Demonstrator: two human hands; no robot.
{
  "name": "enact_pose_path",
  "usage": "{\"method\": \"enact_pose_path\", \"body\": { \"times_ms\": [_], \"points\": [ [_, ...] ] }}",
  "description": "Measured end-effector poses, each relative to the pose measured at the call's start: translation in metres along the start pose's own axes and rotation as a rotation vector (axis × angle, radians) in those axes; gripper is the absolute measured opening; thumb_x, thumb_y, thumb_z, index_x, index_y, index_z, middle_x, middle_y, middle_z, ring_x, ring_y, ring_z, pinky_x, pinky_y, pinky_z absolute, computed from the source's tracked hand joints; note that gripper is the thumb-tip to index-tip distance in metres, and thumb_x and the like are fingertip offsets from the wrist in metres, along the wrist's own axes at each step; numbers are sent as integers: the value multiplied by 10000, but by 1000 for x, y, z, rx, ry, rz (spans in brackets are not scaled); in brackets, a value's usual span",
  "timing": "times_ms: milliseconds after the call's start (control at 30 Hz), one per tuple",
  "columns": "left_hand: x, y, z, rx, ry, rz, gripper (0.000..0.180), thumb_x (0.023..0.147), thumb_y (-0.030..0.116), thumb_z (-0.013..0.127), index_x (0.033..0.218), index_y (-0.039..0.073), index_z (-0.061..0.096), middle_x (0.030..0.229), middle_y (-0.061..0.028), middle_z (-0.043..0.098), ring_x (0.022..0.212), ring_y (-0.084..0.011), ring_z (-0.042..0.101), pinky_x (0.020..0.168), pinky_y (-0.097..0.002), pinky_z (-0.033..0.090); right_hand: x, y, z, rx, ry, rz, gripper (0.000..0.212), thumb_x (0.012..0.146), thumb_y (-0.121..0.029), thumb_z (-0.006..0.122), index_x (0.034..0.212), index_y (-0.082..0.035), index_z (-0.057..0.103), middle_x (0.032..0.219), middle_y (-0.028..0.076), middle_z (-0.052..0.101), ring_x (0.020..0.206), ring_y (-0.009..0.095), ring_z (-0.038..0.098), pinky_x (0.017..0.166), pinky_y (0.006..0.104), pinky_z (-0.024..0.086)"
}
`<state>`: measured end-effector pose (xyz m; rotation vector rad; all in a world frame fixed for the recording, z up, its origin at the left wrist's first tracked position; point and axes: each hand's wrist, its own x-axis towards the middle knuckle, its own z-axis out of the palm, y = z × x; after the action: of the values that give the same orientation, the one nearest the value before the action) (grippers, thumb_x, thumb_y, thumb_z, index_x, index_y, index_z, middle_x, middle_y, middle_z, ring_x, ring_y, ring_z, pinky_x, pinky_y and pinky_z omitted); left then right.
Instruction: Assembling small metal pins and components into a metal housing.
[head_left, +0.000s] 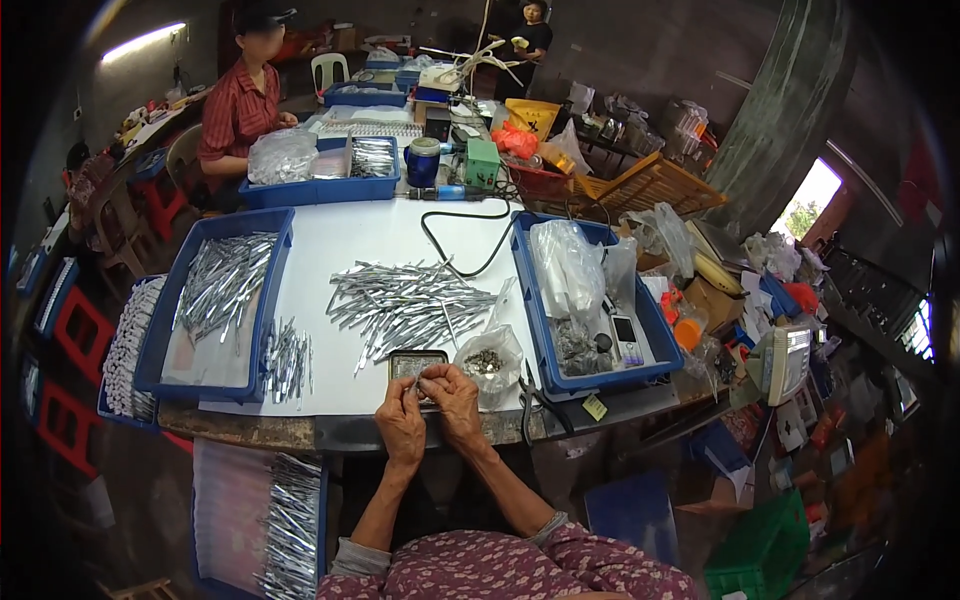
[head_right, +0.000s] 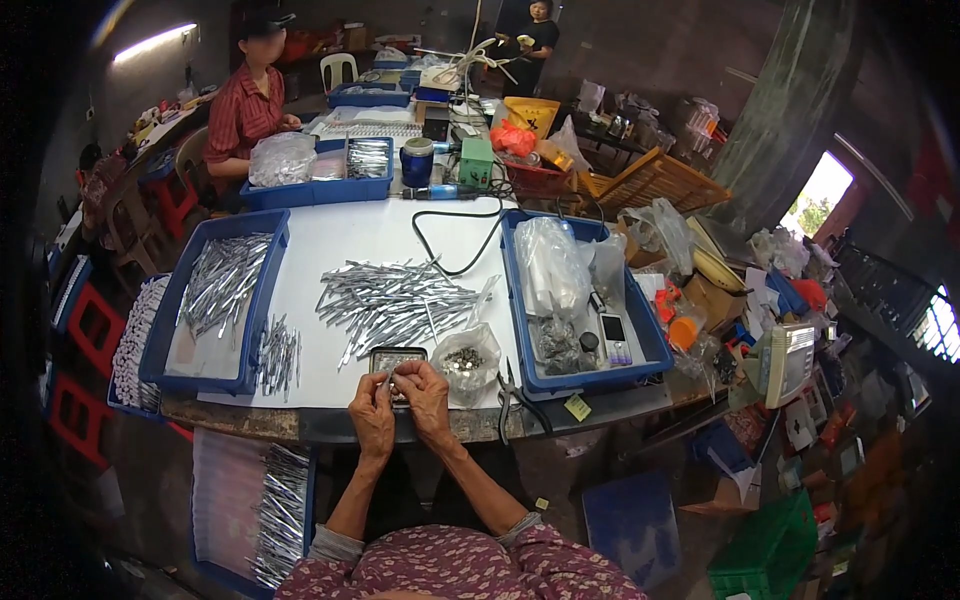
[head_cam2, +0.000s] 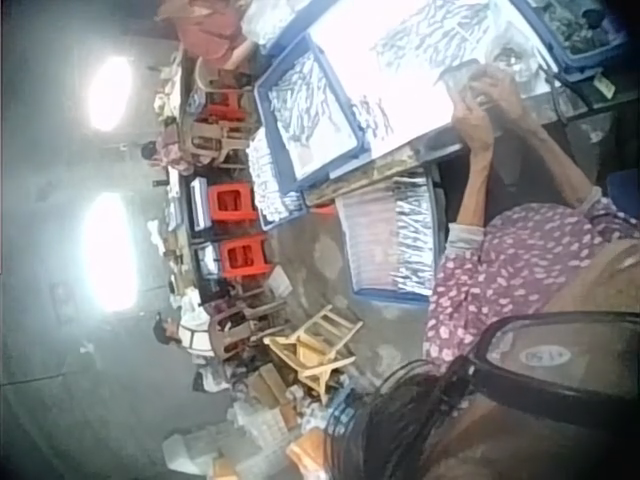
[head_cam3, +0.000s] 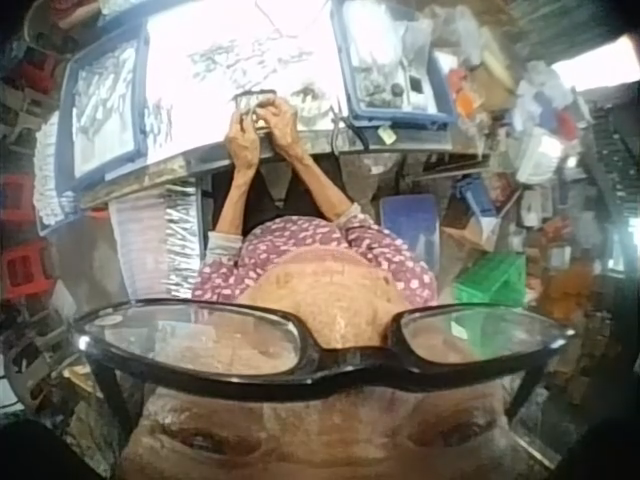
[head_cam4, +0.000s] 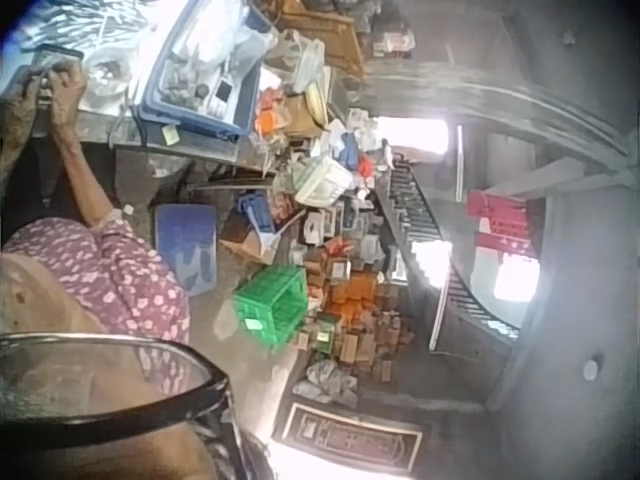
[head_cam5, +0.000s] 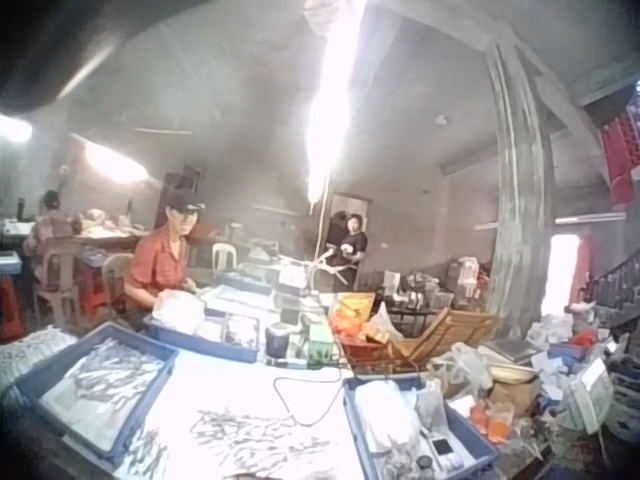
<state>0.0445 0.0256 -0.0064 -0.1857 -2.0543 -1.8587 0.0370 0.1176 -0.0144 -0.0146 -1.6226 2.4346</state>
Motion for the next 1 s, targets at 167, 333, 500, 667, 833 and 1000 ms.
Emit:
{"method": "enact_pose_path", "body": {
  "times_ms": [167, 333, 500, 667, 833, 1000],
  "points": [
    [-1, -6, 0, -77, -20, -48, 105, 852, 6, 458, 894, -33, 545, 747, -50, 567, 684, -80, 513, 598, -220, 421, 1, 5, -2, 63, -40, 6, 165, 822, -33, 565, 962, 29, 504, 807, 43, 576, 718, 83, 554, 661, 188, 453],
    [0, -14, 2, -24, 10, -17, 103, 852, 5, 452, 888, -38, 538, 737, -50, 568, 666, -95, 543, 585, -229, 437, 1, 6, 4, -50, -8, -34, 161, 836, -51, 549, 962, 33, 495, 788, 36, 570, 700, 76, 538, 652, 189, 444],
    [1, -7, 1, 13, 13, 0, 111, 852, 0, 443, 894, -39, 537, 725, -53, 567, 666, -96, 546, 588, -233, 442, -3, 2, 9, -94, 9, -35, 153, 857, -86, 517, 953, 31, 491, 750, 14, 543, 671, 56, 503, 631, 192, 427],
    [0, -14, 4, -18, 10, 3, 113, 852, -5, 437, 902, -36, 534, 732, -52, 564, 656, -95, 542, 582, -232, 442, -2, 7, 8, -98, 46, -39, 159, 857, -90, 515, 959, 27, 486, 731, 6, 531, 658, 56, 498, 623, 194, 432],
    [0, -9, 6, -30, 14, -2, 104, 850, 6, 447, 884, -34, 536, 717, -80, 571, 647, -117, 551, 579, -250, 446, -3, 10, 3, -118, 83, -56, 167, 852, -86, 530, 962, 29, 480, 745, 14, 547, 651, 61, 505, 615, 196, 443],
    [-1, -12, 8, -90, -14, -71, 87, 860, 21, 465, 892, -28, 530, 751, -20, 534, 678, -65, 483, 595, -200, 402, -4, 12, 7, -165, 143, -95, 187, 836, -80, 562, 959, 31, 476, 767, 41, 582, 656, 63, 525, 600, 194, 447]
  ]
}}
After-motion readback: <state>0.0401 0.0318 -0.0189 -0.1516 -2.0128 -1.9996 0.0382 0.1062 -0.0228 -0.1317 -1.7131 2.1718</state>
